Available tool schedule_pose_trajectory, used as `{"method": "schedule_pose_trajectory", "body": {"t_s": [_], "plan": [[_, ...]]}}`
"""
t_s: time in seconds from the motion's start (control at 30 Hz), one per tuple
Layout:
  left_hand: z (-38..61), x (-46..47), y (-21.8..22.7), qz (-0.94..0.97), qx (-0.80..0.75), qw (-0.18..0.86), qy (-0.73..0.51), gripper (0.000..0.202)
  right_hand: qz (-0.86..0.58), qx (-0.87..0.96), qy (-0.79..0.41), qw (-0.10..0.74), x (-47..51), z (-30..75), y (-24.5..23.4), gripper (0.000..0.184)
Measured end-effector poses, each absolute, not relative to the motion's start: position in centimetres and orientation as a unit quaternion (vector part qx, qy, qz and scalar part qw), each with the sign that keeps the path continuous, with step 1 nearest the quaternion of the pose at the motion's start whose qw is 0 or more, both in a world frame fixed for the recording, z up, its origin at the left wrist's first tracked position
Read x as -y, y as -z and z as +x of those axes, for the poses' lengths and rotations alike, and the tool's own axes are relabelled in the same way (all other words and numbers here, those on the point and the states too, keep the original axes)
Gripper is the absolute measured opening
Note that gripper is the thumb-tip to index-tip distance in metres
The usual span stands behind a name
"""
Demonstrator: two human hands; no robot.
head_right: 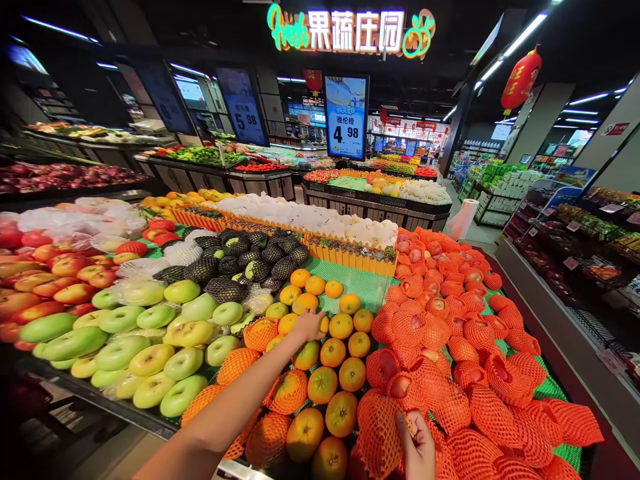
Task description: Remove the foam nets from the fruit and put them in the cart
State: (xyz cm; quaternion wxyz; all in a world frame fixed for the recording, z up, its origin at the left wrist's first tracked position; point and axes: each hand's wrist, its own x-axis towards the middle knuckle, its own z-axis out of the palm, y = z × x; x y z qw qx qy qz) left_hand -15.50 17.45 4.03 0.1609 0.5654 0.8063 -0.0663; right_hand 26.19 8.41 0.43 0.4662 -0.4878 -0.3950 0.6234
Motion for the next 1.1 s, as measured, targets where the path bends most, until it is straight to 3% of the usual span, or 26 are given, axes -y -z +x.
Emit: {"method": "schedule_pose_trajectory", "body": {"t_s": [0.1,0.3,0.63,1.1], "plan": [[-15.5,-17.2,-3.5,0.541,-0.814,0.198,0.076,0.099,-0.489,0.395,-0.638,0.445,-8.2,26.0,-0.7,0.064],[-16.0,-16.6,-3.7,0.543,-0.813,0.2,0.06,0.098,-0.496,0.388,-0.62,0.468,-8.0,25.5,-1.4,0.068],[-15.1,-17.1,-3.4,0.567,-0.801,0.155,0.112,0.085,-0.499,0.382,-0.641,0.441,-8.5,26.1,-0.3,0.063],[-14.3,-15.6,-1.3,0.556,-0.813,0.168,0.044,0.075,-0.505,0.386,-0.597,0.489,-7.6,24.2,-2.4,0.063]]}}
